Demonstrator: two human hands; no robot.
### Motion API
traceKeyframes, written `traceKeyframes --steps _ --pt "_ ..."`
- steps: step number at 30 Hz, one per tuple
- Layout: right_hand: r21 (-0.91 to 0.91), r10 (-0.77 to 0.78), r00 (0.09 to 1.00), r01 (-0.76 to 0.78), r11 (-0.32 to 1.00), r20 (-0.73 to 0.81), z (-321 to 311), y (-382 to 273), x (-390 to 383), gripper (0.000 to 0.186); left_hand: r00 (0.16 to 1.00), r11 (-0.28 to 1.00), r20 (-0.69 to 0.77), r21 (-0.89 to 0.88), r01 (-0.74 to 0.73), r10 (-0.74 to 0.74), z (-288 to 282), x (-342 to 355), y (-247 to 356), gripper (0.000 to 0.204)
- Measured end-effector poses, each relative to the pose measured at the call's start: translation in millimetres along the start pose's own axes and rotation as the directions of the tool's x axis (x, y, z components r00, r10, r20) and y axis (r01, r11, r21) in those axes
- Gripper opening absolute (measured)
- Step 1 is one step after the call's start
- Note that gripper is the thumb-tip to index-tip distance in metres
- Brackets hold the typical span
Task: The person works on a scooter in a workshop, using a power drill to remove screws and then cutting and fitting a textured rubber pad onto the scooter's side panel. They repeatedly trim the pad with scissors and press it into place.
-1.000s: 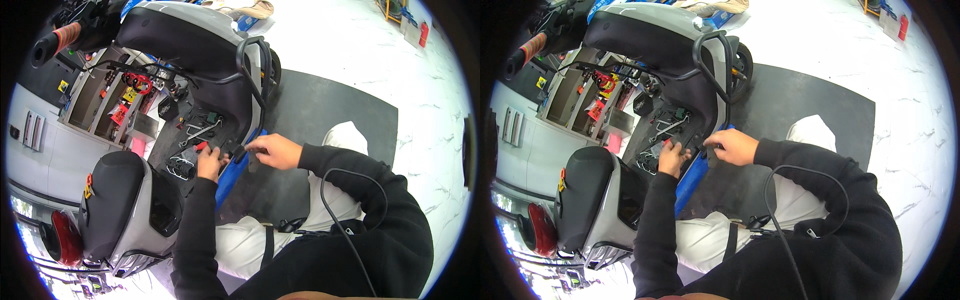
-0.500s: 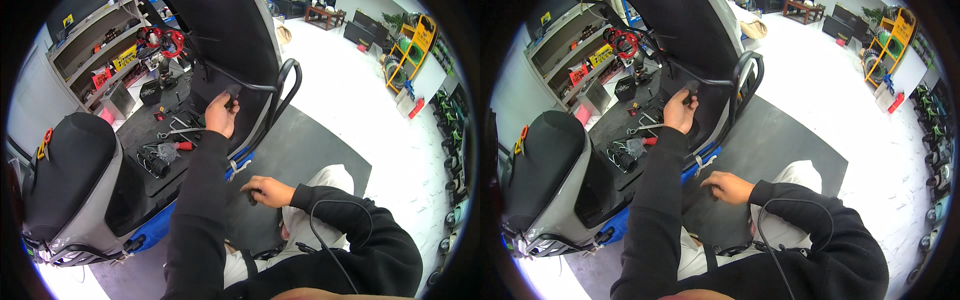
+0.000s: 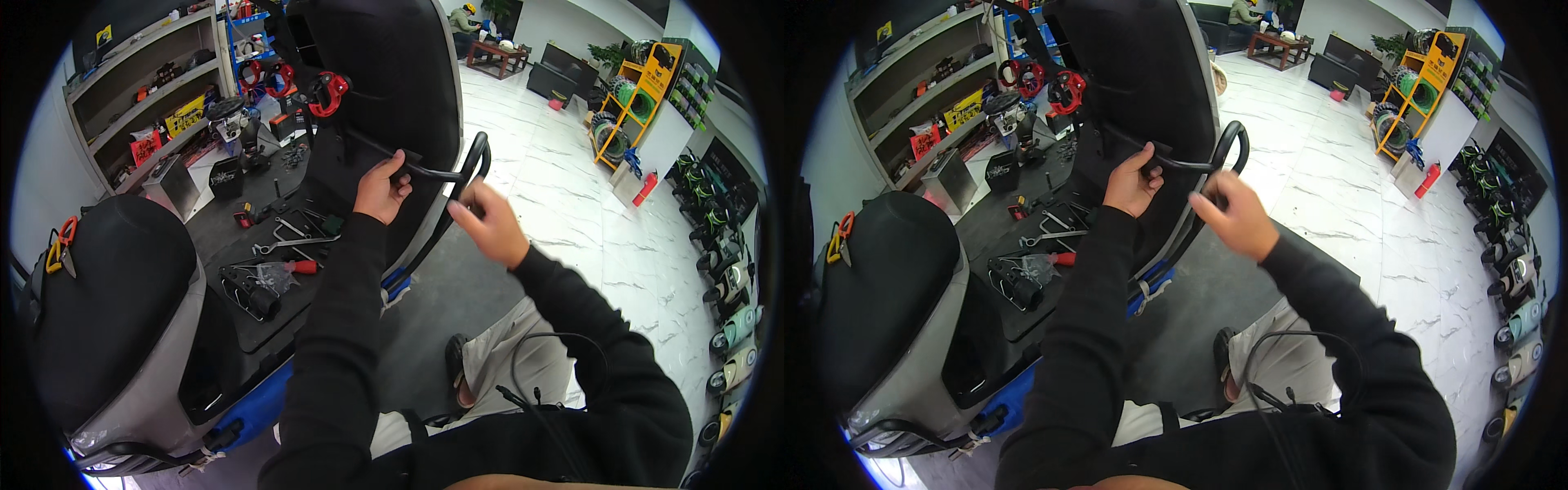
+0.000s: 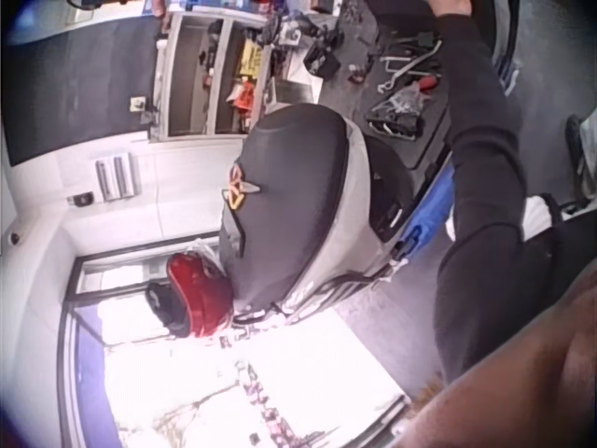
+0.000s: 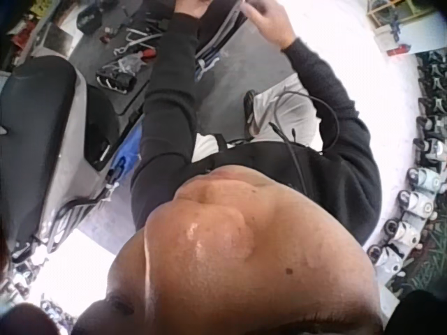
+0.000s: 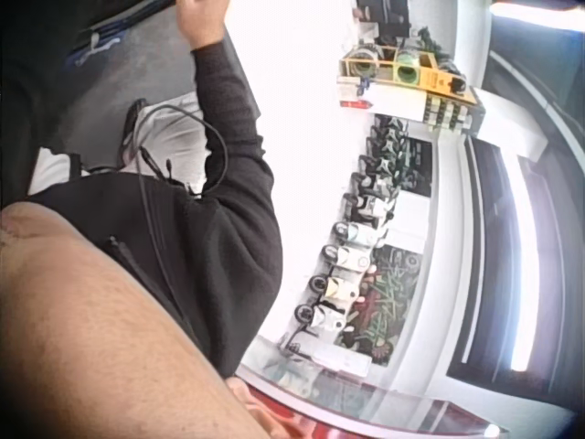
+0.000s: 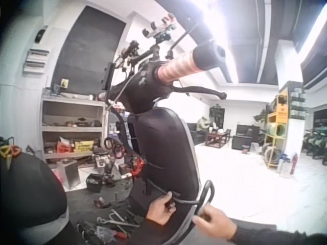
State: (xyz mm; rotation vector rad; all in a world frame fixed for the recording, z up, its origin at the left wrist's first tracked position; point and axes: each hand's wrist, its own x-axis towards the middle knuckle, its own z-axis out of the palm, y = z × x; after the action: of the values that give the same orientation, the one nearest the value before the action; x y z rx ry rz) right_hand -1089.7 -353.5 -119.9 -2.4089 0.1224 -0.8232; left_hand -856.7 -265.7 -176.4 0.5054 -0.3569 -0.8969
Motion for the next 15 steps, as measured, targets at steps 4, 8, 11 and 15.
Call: traceKeyframes --steps 4,8,11,15 --pt "-0.373 -0.256 0.964 0.266 0.889 0.079 -2.8 -21.3 87.2 0.025 1.0 0.999 0.021 0.035 0.009 -0.009 -6.1 2.5 1.9 0.015" --pt "-0.611 -0.008 0.978 0.136 0.78 0.208 15.0 -20.0 119.0 0.04 0.992 0.999 0.123 -0.005 0.031 -0.03 -10.5 10.5 -1.0 0.014" --pt "-0.607 0.07 0.958 0.119 0.786 0.279 26.8 -16.2 123.1 0.042 0.988 0.999 0.15 -0.033 0.032 -0.027 -15.0 16.4 -4.7 0.014" --pt "-0.557 0.101 0.97 0.041 0.83 0.221 31.4 -9.6 121.2 0.043 0.976 0.995 0.218 -0.093 0.043 -0.022 -21.0 17.9 -9.4 0.014"
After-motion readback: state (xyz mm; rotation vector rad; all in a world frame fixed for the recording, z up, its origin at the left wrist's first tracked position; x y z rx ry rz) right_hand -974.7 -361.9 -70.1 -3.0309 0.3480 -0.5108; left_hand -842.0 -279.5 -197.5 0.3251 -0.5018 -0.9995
